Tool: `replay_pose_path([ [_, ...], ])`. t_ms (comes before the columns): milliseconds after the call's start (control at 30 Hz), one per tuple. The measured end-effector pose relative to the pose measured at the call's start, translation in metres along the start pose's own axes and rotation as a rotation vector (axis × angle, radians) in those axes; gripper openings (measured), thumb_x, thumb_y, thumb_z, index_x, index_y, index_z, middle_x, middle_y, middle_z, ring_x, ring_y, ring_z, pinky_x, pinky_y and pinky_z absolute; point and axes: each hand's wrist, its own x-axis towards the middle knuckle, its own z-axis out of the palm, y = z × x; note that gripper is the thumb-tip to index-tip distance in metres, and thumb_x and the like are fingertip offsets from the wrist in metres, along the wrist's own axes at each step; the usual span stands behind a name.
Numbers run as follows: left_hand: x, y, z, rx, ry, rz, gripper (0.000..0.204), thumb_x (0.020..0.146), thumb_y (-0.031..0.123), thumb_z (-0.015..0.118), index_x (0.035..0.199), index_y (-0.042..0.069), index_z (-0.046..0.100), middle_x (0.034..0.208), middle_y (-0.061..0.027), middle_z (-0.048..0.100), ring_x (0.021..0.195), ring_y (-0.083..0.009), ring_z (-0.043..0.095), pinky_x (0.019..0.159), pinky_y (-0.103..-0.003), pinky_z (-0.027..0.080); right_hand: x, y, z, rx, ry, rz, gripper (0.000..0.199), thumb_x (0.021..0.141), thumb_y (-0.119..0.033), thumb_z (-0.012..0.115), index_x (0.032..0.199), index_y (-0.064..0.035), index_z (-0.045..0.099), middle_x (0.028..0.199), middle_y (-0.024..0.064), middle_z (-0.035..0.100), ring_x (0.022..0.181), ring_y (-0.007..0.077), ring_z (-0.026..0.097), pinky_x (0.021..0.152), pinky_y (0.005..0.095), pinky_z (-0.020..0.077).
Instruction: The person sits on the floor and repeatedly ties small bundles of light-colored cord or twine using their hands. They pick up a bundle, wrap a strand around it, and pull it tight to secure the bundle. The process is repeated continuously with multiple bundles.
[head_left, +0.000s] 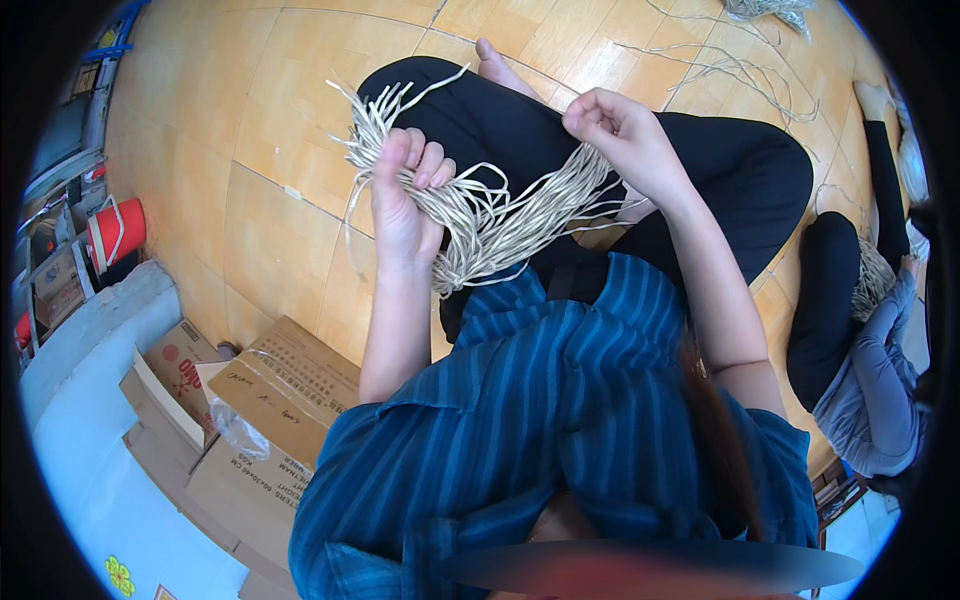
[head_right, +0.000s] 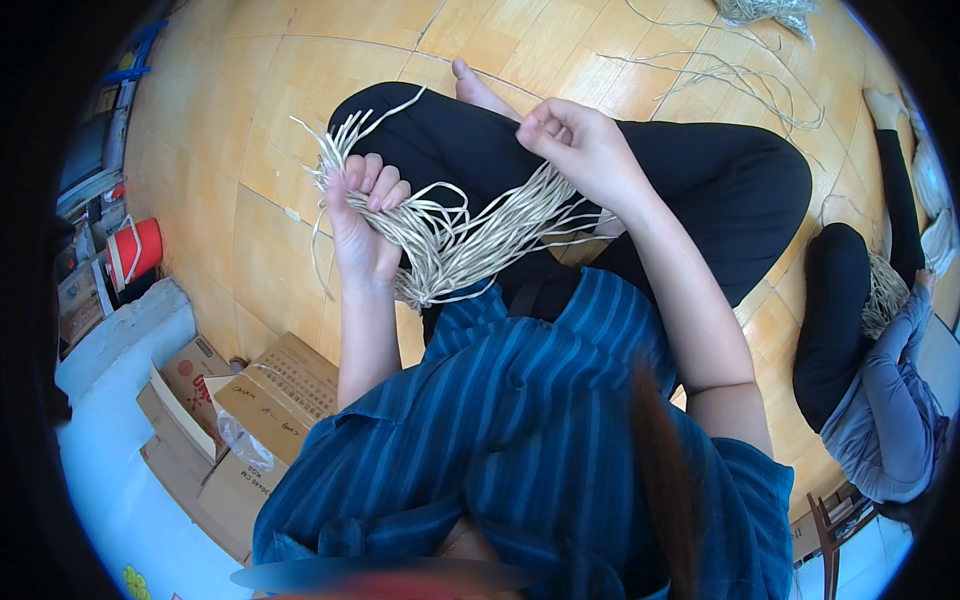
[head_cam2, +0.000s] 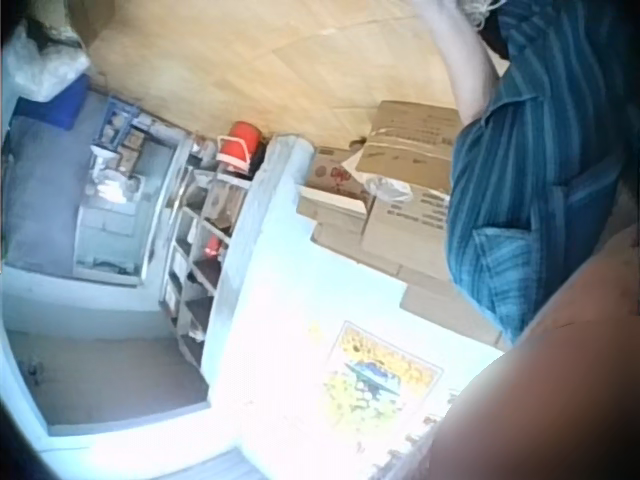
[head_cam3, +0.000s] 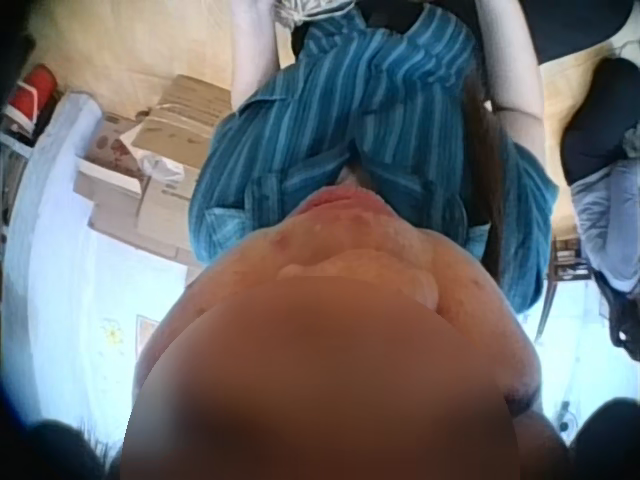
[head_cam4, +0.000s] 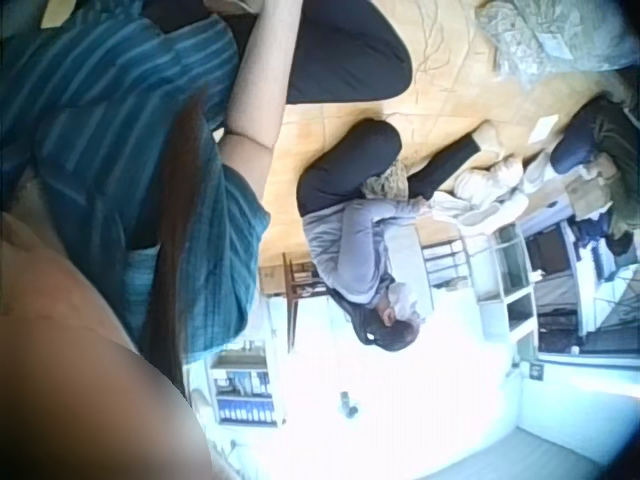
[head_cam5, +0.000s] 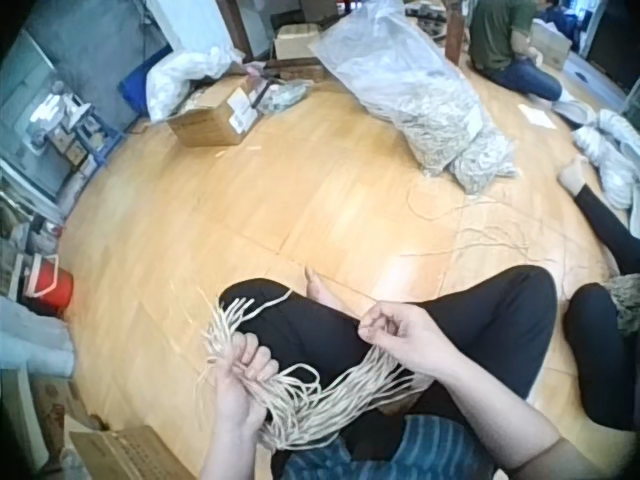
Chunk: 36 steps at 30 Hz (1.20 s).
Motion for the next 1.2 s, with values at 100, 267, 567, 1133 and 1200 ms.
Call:
replay_pose_path([
  [100, -0.001, 0.001, -0.002, 0.046, 0.005, -0.014, 0.021, 0.094, 0.016, 0.055, 0.079, 0.011, 0.041, 0.073, 0.0017, 0.034, 0.062, -0.0077, 0.033, 0.06, -0.023, 0.033, -0.008, 0.005, -0.002, -0.162, -0.133, 0.026, 0.012, 0.082, -0.009, 0.066, 0.093, -0.0058, 0.068, 0.076, -0.0016, 0.06, 0.061, 0.0042, 0.051, 0.056, 0.0226, 0.0423],
  [267, 0.001, 0.001, 0.001, 0.022, 0.0, -0.043, 0.02, 0.098, 0.024, 0.048, 0.083, 0.011, 0.044, 0.078, -0.0002, 0.043, 0.074, -0.0137, 0.046, 0.078, -0.034, 0.045, -0.013, 0.005, 0.021, -0.488, -0.255, -0.321, 0.012, 0.076, -0.009, 0.069, 0.088, -0.0092, 0.068, 0.075, 0.0051, 0.056, 0.079, 0.0239, 0.06, 0.07, 0.0351, 0.0497],
  [567, 0.006, 0.012, -0.013, 0.021, -0.108, -0.136, 0.033, 0.101, 0.041, 0.038, 0.097, 0.012, 0.053, 0.114, -0.0093, 0.062, 0.124, -0.0477, 0.045, 0.093, -0.068, 0.043, 0.008, -0.044, 0.009, -0.364, -0.362, -0.286, 0.012, 0.081, -0.011, 0.067, 0.085, -0.0044, 0.058, 0.065, 0.0074, 0.055, 0.066, 0.0235, 0.06, 0.064, 0.0362, 0.0484],
  [1133, -0.001, 0.011, -0.013, 0.193, -0.163, -0.053, 0.13, 0.055, 0.094, 0.043, 0.142, -0.002, 0.032, 0.137, -0.0175, 0.046, 0.121, -0.0316, 0.052, 0.1, -0.046, 0.044, 0.061, -0.094, 0.071, -0.256, -0.425, -0.177, 0.014, 0.083, -0.014, 0.067, 0.09, -0.0033, 0.064, 0.07, 0.0027, 0.069, 0.068, 0.0116, 0.066, 0.105, 0.0386, 0.0337],
  [1200, 0.001, 0.015, -0.014, 0.36, -0.13, -0.098, 0.101, 0.071, 0.074, 0.052, 0.135, -0.002, 0.039, 0.124, -0.016, 0.053, 0.102, -0.0245, 0.056, 0.086, -0.038, 0.048, 0.07, -0.097, 0.069, -0.208, -0.43, -0.204, 0.016, 0.083, -0.013, 0.068, 0.093, -0.0013, 0.063, 0.072, 0.0037, 0.068, 0.069, 0.01, 0.064, 0.09, 0.0313, 0.042],
])
